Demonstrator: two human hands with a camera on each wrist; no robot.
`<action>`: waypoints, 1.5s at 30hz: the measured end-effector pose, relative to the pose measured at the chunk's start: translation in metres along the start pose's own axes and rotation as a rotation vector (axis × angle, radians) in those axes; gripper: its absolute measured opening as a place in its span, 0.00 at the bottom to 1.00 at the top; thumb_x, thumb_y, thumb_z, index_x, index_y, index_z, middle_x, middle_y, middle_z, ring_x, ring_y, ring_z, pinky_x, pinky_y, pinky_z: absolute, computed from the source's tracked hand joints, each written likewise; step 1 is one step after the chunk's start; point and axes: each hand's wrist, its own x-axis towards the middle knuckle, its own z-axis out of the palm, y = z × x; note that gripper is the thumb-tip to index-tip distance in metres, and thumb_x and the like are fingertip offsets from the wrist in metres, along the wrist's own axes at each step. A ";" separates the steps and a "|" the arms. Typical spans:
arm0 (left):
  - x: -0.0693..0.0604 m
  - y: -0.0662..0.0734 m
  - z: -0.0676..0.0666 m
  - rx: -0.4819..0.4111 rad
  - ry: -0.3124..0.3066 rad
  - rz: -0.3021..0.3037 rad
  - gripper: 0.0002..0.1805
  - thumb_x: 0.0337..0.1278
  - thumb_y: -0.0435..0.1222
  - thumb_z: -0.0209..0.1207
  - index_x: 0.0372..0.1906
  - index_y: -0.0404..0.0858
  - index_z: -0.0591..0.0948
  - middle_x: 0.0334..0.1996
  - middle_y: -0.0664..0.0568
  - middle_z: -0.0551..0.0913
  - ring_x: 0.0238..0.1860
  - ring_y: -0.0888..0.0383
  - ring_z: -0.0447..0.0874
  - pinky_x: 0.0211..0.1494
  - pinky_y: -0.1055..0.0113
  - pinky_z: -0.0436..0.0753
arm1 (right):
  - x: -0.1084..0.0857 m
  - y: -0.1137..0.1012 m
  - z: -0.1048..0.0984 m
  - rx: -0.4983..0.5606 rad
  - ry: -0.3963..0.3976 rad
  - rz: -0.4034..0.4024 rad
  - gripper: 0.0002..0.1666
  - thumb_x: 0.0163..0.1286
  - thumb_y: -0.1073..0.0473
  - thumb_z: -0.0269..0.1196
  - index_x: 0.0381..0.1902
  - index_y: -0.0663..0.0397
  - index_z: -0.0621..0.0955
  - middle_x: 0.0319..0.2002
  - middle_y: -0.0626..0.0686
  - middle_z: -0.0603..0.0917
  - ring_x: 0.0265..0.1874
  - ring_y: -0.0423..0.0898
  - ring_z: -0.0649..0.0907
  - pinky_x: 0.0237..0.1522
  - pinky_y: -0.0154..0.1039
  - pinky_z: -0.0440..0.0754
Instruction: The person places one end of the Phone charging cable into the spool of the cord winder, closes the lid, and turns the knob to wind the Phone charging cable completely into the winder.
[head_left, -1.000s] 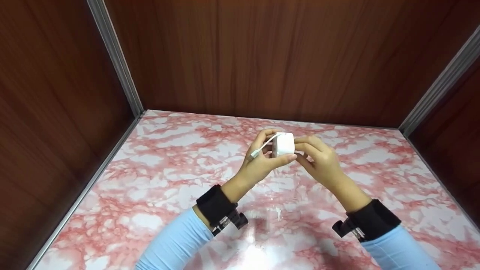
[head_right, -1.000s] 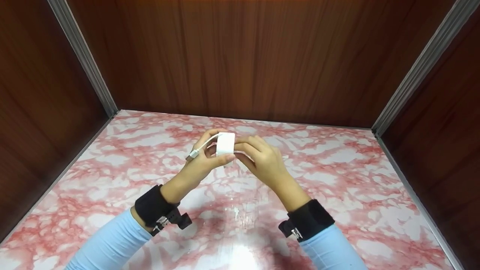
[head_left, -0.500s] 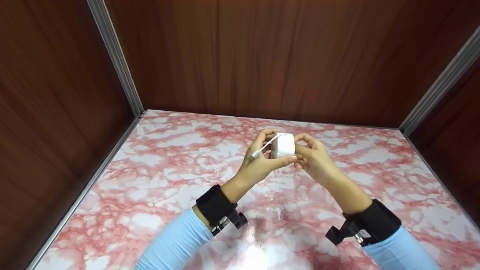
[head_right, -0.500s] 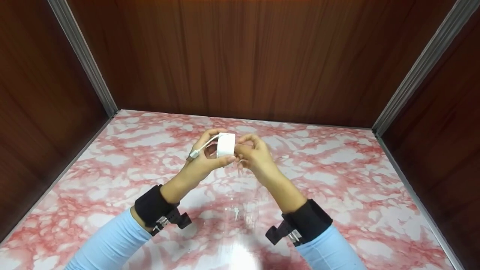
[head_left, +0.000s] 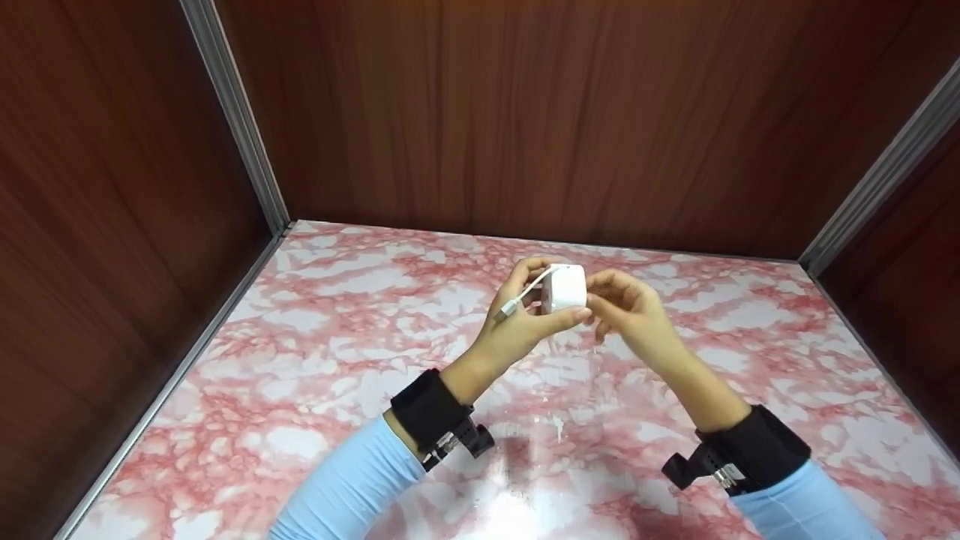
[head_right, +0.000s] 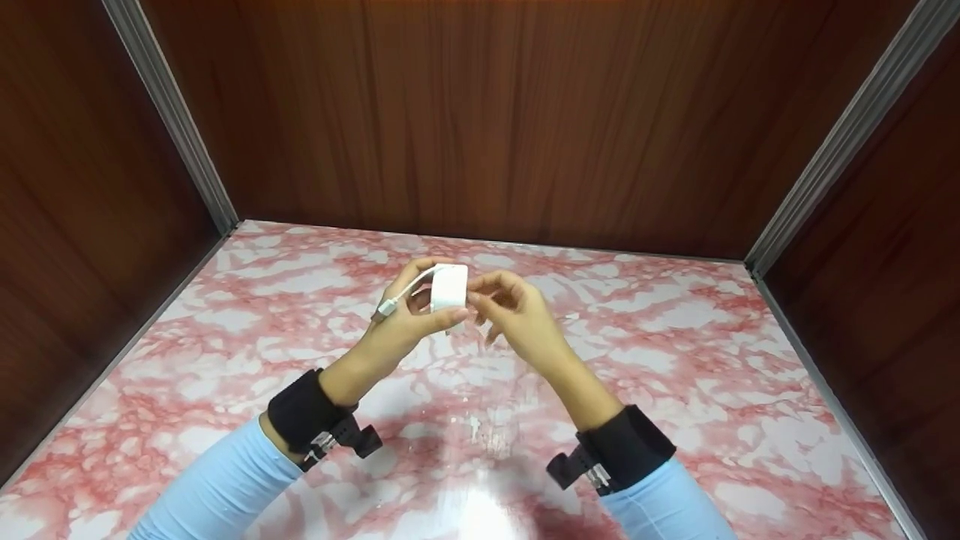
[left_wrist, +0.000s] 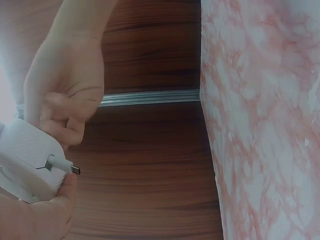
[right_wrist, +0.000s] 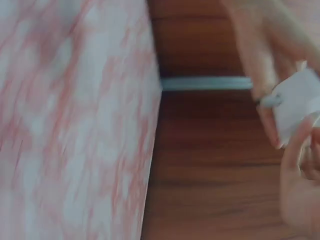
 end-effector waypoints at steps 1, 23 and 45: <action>0.000 0.000 0.000 -0.006 -0.001 -0.003 0.35 0.45 0.33 0.72 0.60 0.38 0.69 0.54 0.47 0.73 0.52 0.54 0.77 0.51 0.65 0.80 | 0.000 0.004 -0.002 -0.136 -0.006 -0.135 0.09 0.65 0.76 0.58 0.40 0.61 0.79 0.35 0.49 0.80 0.27 0.37 0.78 0.22 0.26 0.77; -0.001 -0.004 0.004 -0.038 -0.003 -0.037 0.34 0.45 0.32 0.72 0.59 0.41 0.69 0.55 0.49 0.76 0.48 0.57 0.80 0.46 0.66 0.81 | 0.002 0.007 0.000 -0.184 -0.039 -0.182 0.07 0.70 0.65 0.59 0.33 0.66 0.76 0.26 0.48 0.79 0.14 0.38 0.73 0.15 0.29 0.73; -0.002 -0.006 0.004 0.017 0.008 -0.047 0.36 0.42 0.34 0.74 0.59 0.42 0.70 0.55 0.49 0.75 0.52 0.54 0.79 0.47 0.65 0.82 | 0.002 -0.015 0.000 0.302 -0.028 0.492 0.07 0.71 0.68 0.53 0.36 0.56 0.78 0.24 0.46 0.78 0.17 0.34 0.69 0.20 0.24 0.70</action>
